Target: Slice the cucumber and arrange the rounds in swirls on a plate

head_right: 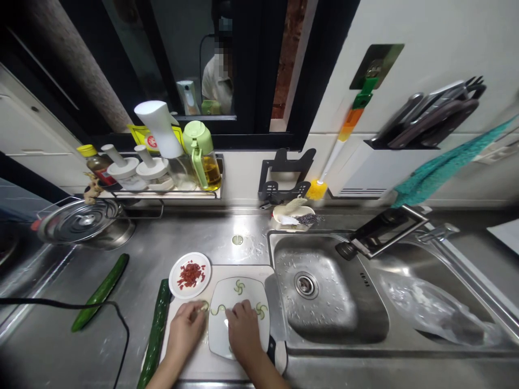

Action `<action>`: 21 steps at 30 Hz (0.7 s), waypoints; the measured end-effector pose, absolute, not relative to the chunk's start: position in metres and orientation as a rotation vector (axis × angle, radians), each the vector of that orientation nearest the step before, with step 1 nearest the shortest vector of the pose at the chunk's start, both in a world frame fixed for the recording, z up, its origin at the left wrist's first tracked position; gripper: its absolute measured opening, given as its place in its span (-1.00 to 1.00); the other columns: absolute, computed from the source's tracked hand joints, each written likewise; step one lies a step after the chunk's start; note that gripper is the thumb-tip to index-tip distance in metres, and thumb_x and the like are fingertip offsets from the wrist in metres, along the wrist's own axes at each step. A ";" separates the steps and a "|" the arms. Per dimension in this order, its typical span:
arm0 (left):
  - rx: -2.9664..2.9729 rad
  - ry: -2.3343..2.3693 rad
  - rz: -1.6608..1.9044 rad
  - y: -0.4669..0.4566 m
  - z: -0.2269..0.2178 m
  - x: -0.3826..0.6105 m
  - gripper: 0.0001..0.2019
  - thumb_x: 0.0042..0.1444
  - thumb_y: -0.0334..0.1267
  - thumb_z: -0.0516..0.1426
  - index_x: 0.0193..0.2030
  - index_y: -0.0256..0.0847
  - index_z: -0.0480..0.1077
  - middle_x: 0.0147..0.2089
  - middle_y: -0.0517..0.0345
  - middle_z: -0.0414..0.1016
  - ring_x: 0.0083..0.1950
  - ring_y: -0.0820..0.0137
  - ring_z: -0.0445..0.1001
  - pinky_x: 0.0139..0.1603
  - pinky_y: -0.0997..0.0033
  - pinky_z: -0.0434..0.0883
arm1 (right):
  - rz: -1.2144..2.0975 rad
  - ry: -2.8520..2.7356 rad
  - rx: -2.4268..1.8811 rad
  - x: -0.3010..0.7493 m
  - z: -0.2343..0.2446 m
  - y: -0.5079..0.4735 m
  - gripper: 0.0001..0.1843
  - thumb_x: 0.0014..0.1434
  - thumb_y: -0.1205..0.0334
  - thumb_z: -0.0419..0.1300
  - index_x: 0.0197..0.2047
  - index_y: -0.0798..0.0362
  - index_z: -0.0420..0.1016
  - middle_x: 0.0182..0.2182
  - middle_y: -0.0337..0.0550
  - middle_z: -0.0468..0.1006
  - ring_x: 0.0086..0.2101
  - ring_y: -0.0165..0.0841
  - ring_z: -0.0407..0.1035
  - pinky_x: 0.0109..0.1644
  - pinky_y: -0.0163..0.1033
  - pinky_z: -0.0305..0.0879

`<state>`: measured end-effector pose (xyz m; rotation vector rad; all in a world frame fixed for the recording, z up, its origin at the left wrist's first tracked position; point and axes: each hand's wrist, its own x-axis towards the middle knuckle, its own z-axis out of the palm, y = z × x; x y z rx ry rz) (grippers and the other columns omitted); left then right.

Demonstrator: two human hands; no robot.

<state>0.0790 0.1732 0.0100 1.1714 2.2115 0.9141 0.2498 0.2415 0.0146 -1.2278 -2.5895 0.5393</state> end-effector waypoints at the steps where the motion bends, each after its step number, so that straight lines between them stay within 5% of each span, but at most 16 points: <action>1: 1.145 2.231 0.897 0.172 0.010 0.076 -0.73 0.06 -0.18 0.02 -0.19 -0.20 0.46 -0.19 0.01 0.50 -0.16 0.26 0.47 -0.07 0.24 0.39 | 0.552 -2.580 -1.238 0.251 0.016 0.241 -0.82 0.06 0.41 0.20 -0.25 -0.03 0.43 -0.33 -0.23 0.41 -0.21 -0.29 0.15 -0.22 -0.17 -0.02; 7: 1.026 2.340 0.777 0.173 0.005 0.073 -0.69 0.02 -0.19 0.02 -0.15 -0.25 0.43 -0.16 -0.04 0.48 -0.13 0.21 0.46 -0.07 0.24 0.36 | 0.585 -2.551 -1.267 0.255 0.020 0.237 -0.85 0.08 0.40 0.17 -0.28 -0.02 0.43 -0.33 -0.23 0.41 -0.21 -0.29 0.14 -0.21 -0.18 -0.01; 16: 1.010 2.299 0.797 0.179 0.002 0.074 -0.81 -0.01 -0.25 0.01 -0.37 -0.19 0.43 -0.32 0.07 0.48 -0.23 0.25 0.46 -0.10 0.27 0.33 | 0.614 -2.541 -1.316 0.256 0.022 0.232 -0.85 0.10 0.40 0.14 -0.28 -0.03 0.43 -0.30 -0.23 0.43 -0.20 -0.29 0.15 -0.21 -0.18 0.00; 21: 1.015 2.296 0.846 0.181 0.001 0.074 -0.77 -0.03 -0.27 0.03 -0.26 -0.23 0.44 -0.24 0.03 0.49 -0.16 0.24 0.45 -0.09 0.27 0.33 | 0.637 -2.525 -1.327 0.256 0.023 0.230 -0.85 0.10 0.40 0.14 -0.27 -0.05 0.43 -0.30 -0.23 0.43 -0.19 -0.28 0.16 -0.20 -0.18 0.00</action>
